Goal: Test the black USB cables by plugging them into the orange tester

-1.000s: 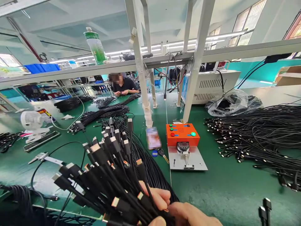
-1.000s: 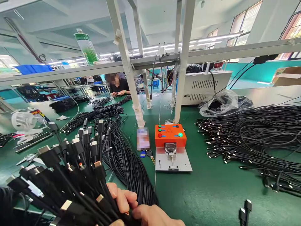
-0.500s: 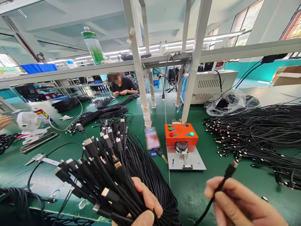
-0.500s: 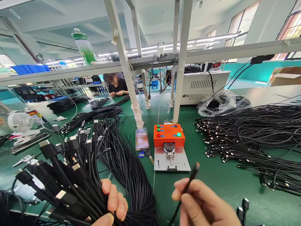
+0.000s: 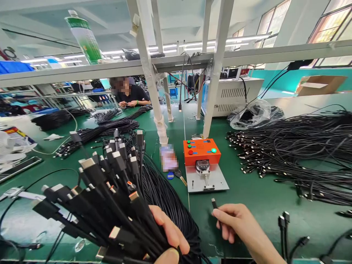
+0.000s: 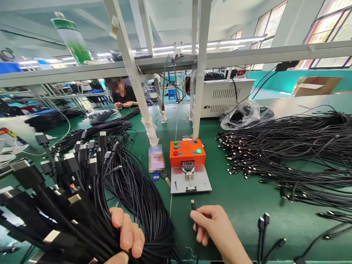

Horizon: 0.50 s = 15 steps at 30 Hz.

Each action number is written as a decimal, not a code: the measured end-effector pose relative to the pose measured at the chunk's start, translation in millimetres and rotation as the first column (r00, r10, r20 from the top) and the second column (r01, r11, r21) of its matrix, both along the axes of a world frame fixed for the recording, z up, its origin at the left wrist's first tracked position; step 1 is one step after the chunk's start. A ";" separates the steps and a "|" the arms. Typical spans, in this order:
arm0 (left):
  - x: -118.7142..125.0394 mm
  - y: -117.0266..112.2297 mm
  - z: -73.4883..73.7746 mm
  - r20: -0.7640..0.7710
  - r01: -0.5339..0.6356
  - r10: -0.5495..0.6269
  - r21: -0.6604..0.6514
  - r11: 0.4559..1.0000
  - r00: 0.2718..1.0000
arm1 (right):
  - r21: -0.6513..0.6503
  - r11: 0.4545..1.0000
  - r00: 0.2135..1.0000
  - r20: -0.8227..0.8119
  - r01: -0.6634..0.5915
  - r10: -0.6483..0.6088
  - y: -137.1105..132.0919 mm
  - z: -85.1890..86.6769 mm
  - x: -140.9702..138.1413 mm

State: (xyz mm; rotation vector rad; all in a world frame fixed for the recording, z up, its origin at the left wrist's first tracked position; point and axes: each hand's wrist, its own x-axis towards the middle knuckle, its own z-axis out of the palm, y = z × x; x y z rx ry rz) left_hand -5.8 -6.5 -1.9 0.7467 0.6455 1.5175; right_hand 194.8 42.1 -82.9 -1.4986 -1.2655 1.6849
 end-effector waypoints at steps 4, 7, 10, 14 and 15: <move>0.3 4.1 1.2 0.008 0.036 -0.036 0.002 0.999 0.999 | -0.049 0.998 0.993 -0.110 0.044 -0.049 10.6 -16.9 -8.4; 0.1 3.9 1.8 0.002 0.030 -0.030 -0.016 0.999 1.000 | -0.031 0.995 0.992 -0.074 0.099 -0.101 17.7 -17.2 -12.7; 0.2 4.9 2.1 0.026 0.045 -0.044 -0.012 0.999 0.999 | 0.000 0.986 0.983 -0.081 0.164 -0.164 22.1 -14.5 -15.9; -0.3 7.9 0.9 0.049 0.071 -0.072 0.017 0.997 0.996 | 0.004 0.980 0.976 -0.096 0.199 -0.198 23.0 -14.3 -17.5; -0.5 8.5 0.4 0.050 0.078 -0.079 0.025 0.997 0.996 | 0.004 0.979 0.974 -0.094 0.206 -0.205 22.9 -14.6 -17.7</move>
